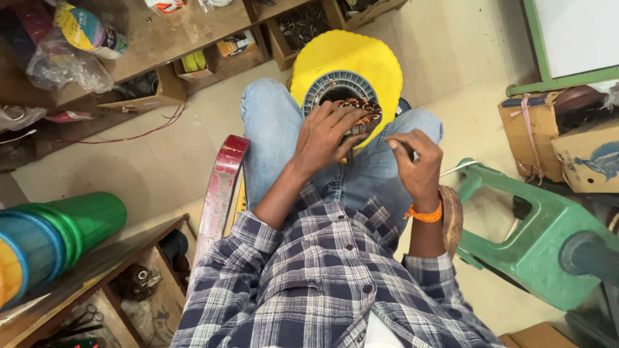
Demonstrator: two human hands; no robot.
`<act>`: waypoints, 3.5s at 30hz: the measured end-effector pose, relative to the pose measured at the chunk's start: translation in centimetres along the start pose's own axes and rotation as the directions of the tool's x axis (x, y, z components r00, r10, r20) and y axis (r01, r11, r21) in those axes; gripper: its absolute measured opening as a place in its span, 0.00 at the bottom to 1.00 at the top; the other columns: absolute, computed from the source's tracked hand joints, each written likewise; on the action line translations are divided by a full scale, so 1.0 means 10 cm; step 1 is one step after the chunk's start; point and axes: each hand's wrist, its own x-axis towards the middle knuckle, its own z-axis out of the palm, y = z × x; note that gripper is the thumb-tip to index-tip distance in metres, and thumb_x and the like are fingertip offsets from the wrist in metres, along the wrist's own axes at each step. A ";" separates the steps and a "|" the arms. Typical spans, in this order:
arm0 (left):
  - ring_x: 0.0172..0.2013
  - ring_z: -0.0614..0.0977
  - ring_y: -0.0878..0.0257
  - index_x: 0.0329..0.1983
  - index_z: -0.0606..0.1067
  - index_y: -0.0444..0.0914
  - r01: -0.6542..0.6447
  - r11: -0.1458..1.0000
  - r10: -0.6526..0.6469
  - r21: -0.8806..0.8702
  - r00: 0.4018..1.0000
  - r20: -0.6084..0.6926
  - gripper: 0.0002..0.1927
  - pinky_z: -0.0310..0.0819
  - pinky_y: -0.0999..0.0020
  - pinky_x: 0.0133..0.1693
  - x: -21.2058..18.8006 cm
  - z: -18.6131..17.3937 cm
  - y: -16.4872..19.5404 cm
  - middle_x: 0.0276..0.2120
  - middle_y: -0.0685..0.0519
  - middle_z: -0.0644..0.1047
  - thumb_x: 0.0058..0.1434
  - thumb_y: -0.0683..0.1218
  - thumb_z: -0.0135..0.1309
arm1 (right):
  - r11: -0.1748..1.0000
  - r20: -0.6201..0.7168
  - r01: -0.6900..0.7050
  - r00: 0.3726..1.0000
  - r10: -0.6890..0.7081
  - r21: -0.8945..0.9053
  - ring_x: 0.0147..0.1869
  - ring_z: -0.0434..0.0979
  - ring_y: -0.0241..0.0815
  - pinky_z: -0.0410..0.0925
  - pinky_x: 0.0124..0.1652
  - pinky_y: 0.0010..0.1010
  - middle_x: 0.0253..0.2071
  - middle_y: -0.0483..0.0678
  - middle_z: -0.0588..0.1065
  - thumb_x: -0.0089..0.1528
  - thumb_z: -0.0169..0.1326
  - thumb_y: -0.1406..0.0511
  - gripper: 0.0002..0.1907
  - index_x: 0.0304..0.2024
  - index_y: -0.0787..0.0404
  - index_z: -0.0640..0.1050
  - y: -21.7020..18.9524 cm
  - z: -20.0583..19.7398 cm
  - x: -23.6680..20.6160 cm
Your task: The person sits with a yellow motor stator on their lap and uses a small tool to scrape or adjust the copper windings. They repeatedly probe and manipulate the windings with the tool while holding the stator steady. The person briefly picks up a marker and sets it down without using it.
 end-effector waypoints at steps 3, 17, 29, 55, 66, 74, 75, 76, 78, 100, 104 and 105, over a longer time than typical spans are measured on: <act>0.48 0.77 0.53 0.59 0.76 0.37 -0.061 0.998 0.060 0.025 0.998 0.023 0.28 0.71 0.59 0.49 -0.05 0.03 -0.10 0.53 0.52 0.80 0.54 0.46 0.66 | 0.995 0.032 0.085 0.996 -0.083 -0.060 0.31 0.72 0.44 0.63 0.33 0.33 0.29 0.52 0.73 0.64 0.62 0.74 0.02 0.39 0.67 0.82 -0.12 0.01 0.21; 0.47 0.78 0.52 0.55 0.76 0.36 0.032 0.999 -0.033 -0.022 0.998 -0.049 0.24 0.73 0.57 0.48 -0.01 0.06 0.01 0.48 0.52 0.81 0.58 0.49 0.67 | 0.968 0.094 0.251 0.963 -0.251 0.007 0.29 0.70 0.40 0.64 0.31 0.32 0.29 0.49 0.73 0.61 0.67 0.73 0.05 0.38 0.65 0.83 -0.03 0.24 0.87; 0.47 0.78 0.53 0.56 0.75 0.35 0.066 0.998 -0.066 -0.014 0.996 -0.065 0.26 0.74 0.58 0.50 0.00 0.11 0.06 0.48 0.50 0.80 0.57 0.49 0.67 | 0.933 0.088 0.360 0.929 -0.359 0.005 0.32 0.73 0.41 0.64 0.32 0.31 0.32 0.49 0.74 0.63 0.66 0.73 0.06 0.38 0.65 0.80 -0.25 0.02 0.76; 0.42 0.85 0.56 0.43 0.84 0.39 0.166 0.800 -0.033 -0.577 0.972 0.234 0.08 0.77 0.62 0.47 0.21 0.02 -0.66 0.39 0.50 0.85 0.59 0.42 0.65 | 0.984 -0.028 0.163 0.986 -0.165 -0.069 0.26 0.67 0.42 0.60 0.29 0.33 0.25 0.51 0.70 0.61 0.67 0.70 0.07 0.35 0.66 0.80 -0.39 0.32 0.33; 0.42 0.83 0.56 0.43 0.85 0.42 0.056 0.907 0.075 -0.418 0.954 0.291 0.10 0.76 0.61 0.46 0.31 -0.14 -0.66 0.43 0.54 0.85 0.58 0.47 0.64 | 0.993 0.019 -0.057 0.998 0.055 0.099 0.24 0.61 0.35 0.56 0.26 0.31 0.23 0.48 0.67 0.68 0.56 0.71 0.06 0.37 0.68 0.75 -0.23 0.59 -0.15; 0.43 0.84 0.57 0.42 0.84 0.40 0.061 0.839 0.083 -0.540 0.968 0.239 0.09 0.78 0.61 0.48 0.24 -0.03 -0.74 0.42 0.53 0.85 0.59 0.45 0.65 | 0.992 -0.020 0.044 0.999 -0.042 0.118 0.30 0.71 0.40 0.64 0.32 0.32 0.29 0.51 0.72 0.69 0.54 0.71 0.04 0.40 0.68 0.76 -0.10 0.75 -0.20; 0.43 0.84 0.57 0.42 0.84 0.40 0.062 0.830 0.083 -0.555 0.969 0.233 0.09 0.78 0.62 0.48 0.24 -0.03 -0.76 0.42 0.53 0.84 0.59 0.45 0.65 | 0.992 -0.023 0.049 0.999 -0.046 0.117 0.30 0.72 0.40 0.65 0.32 0.32 0.29 0.51 0.73 0.68 0.54 0.71 0.03 0.40 0.68 0.76 -0.07 0.78 -0.22; 0.45 0.84 0.57 0.42 0.84 0.40 0.080 0.824 0.071 -0.561 0.968 0.243 0.09 0.78 0.61 0.49 0.24 -0.04 -0.76 0.42 0.54 0.85 0.60 0.45 0.65 | 0.992 -0.025 0.053 0.998 -0.050 0.115 0.30 0.73 0.41 0.65 0.32 0.32 0.30 0.51 0.73 0.67 0.55 0.71 0.03 0.39 0.67 0.76 -0.03 0.80 -0.23; 0.47 0.85 0.57 0.42 0.84 0.41 0.113 0.812 0.051 -0.573 0.964 0.262 0.08 0.78 0.61 0.51 0.25 -0.08 -0.73 0.41 0.54 0.85 0.61 0.46 0.64 | 0.993 -0.032 0.059 0.998 -0.056 0.100 0.30 0.72 0.41 0.65 0.33 0.33 0.29 0.52 0.73 0.67 0.55 0.72 0.02 0.39 0.68 0.77 0.06 0.86 -0.25; 0.42 0.74 0.58 0.55 0.82 0.46 -0.056 0.941 0.120 -0.333 0.977 0.175 0.24 0.72 0.63 0.48 0.25 0.03 -0.49 0.49 0.58 0.83 0.52 0.49 0.69 | 0.995 -0.078 0.104 0.991 -0.104 -0.006 0.29 0.72 0.39 0.63 0.31 0.28 0.30 0.51 0.76 0.63 0.63 0.74 0.05 0.42 0.66 0.82 -0.16 0.07 0.09; 0.40 0.73 0.57 0.54 0.82 0.46 -0.034 0.941 0.100 -0.337 0.979 0.180 0.24 0.72 0.63 0.47 0.22 0.02 -0.44 0.47 0.59 0.83 0.53 0.50 0.70 | 0.980 -0.075 0.191 0.978 -0.195 -0.052 0.30 0.72 0.41 0.63 0.32 0.30 0.31 0.52 0.76 0.62 0.65 0.73 0.05 0.41 0.66 0.83 -0.14 0.13 0.30; 0.40 0.72 0.57 0.55 0.82 0.46 -0.030 0.943 0.093 -0.331 0.980 0.176 0.24 0.73 0.64 0.47 0.21 0.02 -0.43 0.47 0.59 0.83 0.53 0.50 0.70 | 0.977 -0.076 0.206 0.975 -0.209 -0.048 0.30 0.73 0.41 0.64 0.32 0.30 0.32 0.51 0.77 0.63 0.65 0.73 0.05 0.41 0.66 0.83 -0.12 0.15 0.36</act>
